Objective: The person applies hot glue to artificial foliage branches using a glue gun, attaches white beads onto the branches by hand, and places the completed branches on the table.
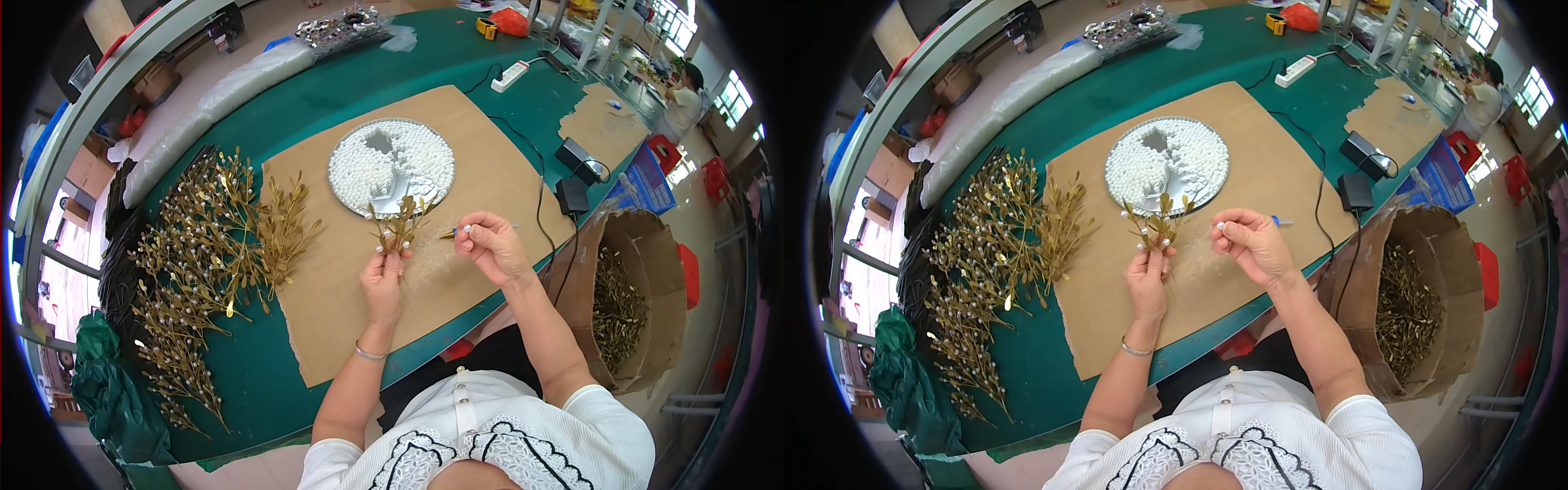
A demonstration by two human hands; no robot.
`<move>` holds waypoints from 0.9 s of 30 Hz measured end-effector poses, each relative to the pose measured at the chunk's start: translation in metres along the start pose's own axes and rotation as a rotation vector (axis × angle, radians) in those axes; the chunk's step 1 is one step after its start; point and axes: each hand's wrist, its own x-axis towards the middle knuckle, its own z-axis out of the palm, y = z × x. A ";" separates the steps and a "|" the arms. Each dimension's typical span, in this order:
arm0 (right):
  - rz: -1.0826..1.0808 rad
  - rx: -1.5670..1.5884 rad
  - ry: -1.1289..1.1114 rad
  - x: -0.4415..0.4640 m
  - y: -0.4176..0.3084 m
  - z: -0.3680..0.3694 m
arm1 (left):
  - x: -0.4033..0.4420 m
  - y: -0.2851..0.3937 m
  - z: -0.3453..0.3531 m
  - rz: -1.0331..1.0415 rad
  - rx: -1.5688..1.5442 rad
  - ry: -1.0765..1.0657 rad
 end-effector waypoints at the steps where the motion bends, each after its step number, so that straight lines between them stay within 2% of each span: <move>1: -0.004 -0.011 -0.004 0.000 -0.001 0.002 | -0.001 0.001 0.001 0.000 0.000 0.003; 6: -0.001 -0.034 -0.004 0.003 0.001 0.001 | -0.003 0.002 0.002 0.002 0.079 -0.026; 9: -0.034 -0.143 0.085 0.004 0.002 0.007 | -0.003 0.002 0.004 -0.003 0.080 -0.025; 11: -0.174 -0.467 0.133 0.007 0.004 0.011 | -0.003 0.003 0.003 -0.014 0.113 -0.032; 14: -0.260 -0.649 0.196 0.008 0.006 0.021 | -0.004 0.005 0.001 -0.038 0.168 -0.054; 25: -0.257 -0.634 0.197 0.013 0.011 0.021 | -0.005 0.003 0.001 0.011 0.227 -0.075; 27: -0.263 -0.635 0.216 0.013 0.011 0.022 | -0.005 0.001 0.003 0.026 0.161 -0.073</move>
